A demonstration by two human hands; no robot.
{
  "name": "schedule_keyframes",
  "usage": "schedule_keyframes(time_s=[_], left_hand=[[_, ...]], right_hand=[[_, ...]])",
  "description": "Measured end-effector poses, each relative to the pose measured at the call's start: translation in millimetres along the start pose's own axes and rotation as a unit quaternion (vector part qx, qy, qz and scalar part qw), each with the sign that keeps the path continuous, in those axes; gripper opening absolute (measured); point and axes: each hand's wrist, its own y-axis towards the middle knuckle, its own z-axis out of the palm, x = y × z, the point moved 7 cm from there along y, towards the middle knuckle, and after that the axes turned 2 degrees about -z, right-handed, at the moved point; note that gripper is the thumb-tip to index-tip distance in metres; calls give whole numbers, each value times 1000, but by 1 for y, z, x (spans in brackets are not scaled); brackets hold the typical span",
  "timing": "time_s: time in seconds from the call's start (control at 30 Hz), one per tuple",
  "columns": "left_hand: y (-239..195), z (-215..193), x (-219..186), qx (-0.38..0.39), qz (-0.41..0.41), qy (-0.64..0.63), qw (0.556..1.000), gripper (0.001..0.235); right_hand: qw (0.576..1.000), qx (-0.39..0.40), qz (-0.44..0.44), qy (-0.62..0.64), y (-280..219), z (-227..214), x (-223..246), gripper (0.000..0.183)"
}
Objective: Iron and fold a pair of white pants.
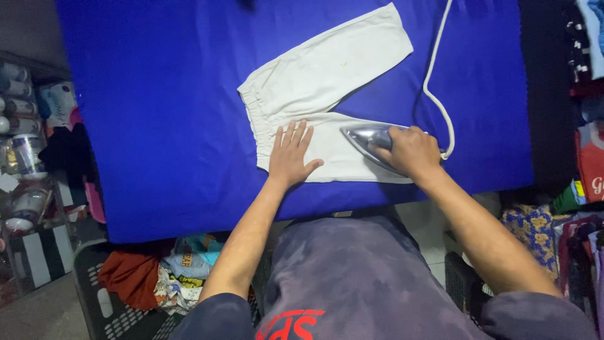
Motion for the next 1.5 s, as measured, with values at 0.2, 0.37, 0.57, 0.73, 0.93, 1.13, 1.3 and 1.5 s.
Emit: schedule_keyframes(time_s=[0.2,0.37,0.57,0.73,0.93,1.13,1.3,1.5], left_hand=[[-4,5,4,35,-15,-5,999,107],[-5,5,7,24,-20,2,1000,110],[-5,5,7,11,-16,-8,1000,108],[-8,5,6,11,-22,-4,1000,108],[-9,2,8,7,-25,-11,1000,109],[-14,-3,2,-40,-14,-23,999,109],[-15,-7,3,-59,-26,-39,997,110],[-8,-10,7,-58,-45,-38,997,122]], right_hand=[[996,-55,72,23,-2,2,-17,56],[998,-32,42,25,1,-4,-4,54],[1000,9,21,-7,4,3,-9,51],[994,-67,82,18,4,2,-19,56],[983,-90,159,1,9,-14,-52,58],[994,-76,79,7,10,-26,-15,58],[997,-74,-29,25,29,18,31,52],[998,-64,1,18,41,-8,10,56]])
